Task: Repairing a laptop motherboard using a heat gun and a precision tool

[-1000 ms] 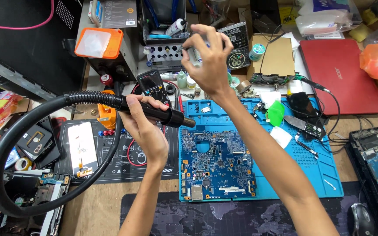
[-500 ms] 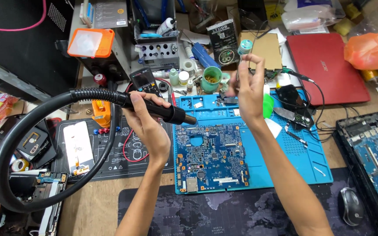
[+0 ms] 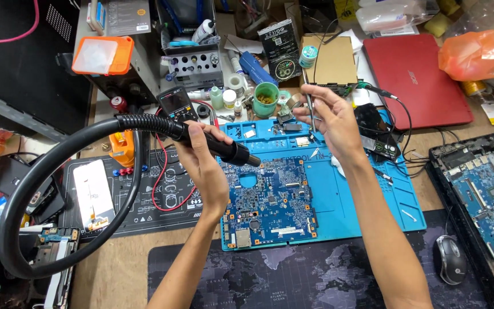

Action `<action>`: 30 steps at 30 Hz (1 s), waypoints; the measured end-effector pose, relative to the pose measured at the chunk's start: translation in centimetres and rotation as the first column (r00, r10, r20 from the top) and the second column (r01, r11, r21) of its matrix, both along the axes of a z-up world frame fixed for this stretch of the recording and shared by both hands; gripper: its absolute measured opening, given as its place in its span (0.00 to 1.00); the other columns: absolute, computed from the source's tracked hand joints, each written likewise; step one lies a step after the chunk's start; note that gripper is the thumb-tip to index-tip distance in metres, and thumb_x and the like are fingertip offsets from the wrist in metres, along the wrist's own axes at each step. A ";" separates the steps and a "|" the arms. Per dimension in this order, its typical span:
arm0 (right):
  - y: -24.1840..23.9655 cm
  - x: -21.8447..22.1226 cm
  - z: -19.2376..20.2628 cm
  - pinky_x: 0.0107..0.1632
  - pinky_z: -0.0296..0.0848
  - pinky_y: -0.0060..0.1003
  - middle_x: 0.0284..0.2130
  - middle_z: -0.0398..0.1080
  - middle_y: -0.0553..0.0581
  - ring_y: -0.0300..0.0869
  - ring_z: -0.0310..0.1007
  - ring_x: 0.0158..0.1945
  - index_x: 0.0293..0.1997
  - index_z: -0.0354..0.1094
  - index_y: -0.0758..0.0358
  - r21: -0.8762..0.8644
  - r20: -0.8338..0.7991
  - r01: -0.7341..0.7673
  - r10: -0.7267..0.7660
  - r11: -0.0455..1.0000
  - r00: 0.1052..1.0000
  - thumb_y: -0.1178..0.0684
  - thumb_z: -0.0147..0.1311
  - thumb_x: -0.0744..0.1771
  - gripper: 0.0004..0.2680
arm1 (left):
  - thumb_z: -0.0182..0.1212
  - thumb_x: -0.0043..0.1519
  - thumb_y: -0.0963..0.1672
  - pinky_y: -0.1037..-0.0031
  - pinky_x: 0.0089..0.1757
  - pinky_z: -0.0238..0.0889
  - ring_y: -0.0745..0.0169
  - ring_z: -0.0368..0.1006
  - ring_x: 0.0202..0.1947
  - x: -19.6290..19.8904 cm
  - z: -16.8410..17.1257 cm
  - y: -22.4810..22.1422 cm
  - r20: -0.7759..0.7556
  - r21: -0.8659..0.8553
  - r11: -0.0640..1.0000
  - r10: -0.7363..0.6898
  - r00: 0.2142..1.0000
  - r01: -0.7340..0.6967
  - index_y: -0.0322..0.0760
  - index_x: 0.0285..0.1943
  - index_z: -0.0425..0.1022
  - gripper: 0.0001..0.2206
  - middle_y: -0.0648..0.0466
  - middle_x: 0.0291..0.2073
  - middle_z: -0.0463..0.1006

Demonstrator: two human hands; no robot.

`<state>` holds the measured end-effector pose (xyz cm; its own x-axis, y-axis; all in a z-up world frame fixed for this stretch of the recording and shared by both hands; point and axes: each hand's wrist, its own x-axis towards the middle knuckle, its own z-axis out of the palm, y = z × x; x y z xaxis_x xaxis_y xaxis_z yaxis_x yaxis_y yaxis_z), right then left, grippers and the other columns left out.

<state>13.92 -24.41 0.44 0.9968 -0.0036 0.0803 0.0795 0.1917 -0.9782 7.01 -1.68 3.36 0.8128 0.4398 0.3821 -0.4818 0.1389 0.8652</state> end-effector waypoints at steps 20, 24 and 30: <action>0.4 7.8 -2.0 0.47 0.79 0.37 0.38 0.76 0.63 0.47 0.81 0.42 0.50 0.68 0.64 -0.565 0.446 0.132 0.167 0.814 0.880 0.59 0.58 0.71 0.05 | 0.38 0.75 0.48 0.74 0.42 0.72 0.67 0.73 0.28 0.5 -0.7 -0.2 -0.034 0.005 1.000 0.001 0.999 -0.001 0.39 0.45 0.60 0.10 0.57 0.27 0.68; 0.5 8.7 -2.5 0.46 0.78 0.34 0.36 0.78 0.57 0.43 0.81 0.40 0.49 0.73 0.60 -0.686 0.510 0.224 0.238 0.693 0.827 0.56 0.56 0.73 0.02 | 0.38 0.75 0.48 0.74 0.42 0.73 0.68 0.73 0.28 0.6 -0.7 -0.1 -0.036 -0.007 1.000 0.007 0.999 -0.007 0.40 0.45 0.60 0.10 0.57 0.27 0.68; 1.2 9.0 -0.6 0.40 0.85 0.37 0.40 0.78 0.67 0.50 0.84 0.40 0.48 0.67 0.69 -0.729 0.410 0.092 0.326 0.678 0.852 0.60 0.52 0.72 0.03 | 0.44 0.71 0.48 0.71 0.41 0.69 0.63 0.70 0.30 0.3 -0.1 -0.3 -0.057 -0.185 0.982 -0.044 0.997 0.033 0.40 0.44 0.62 0.10 0.54 0.30 0.69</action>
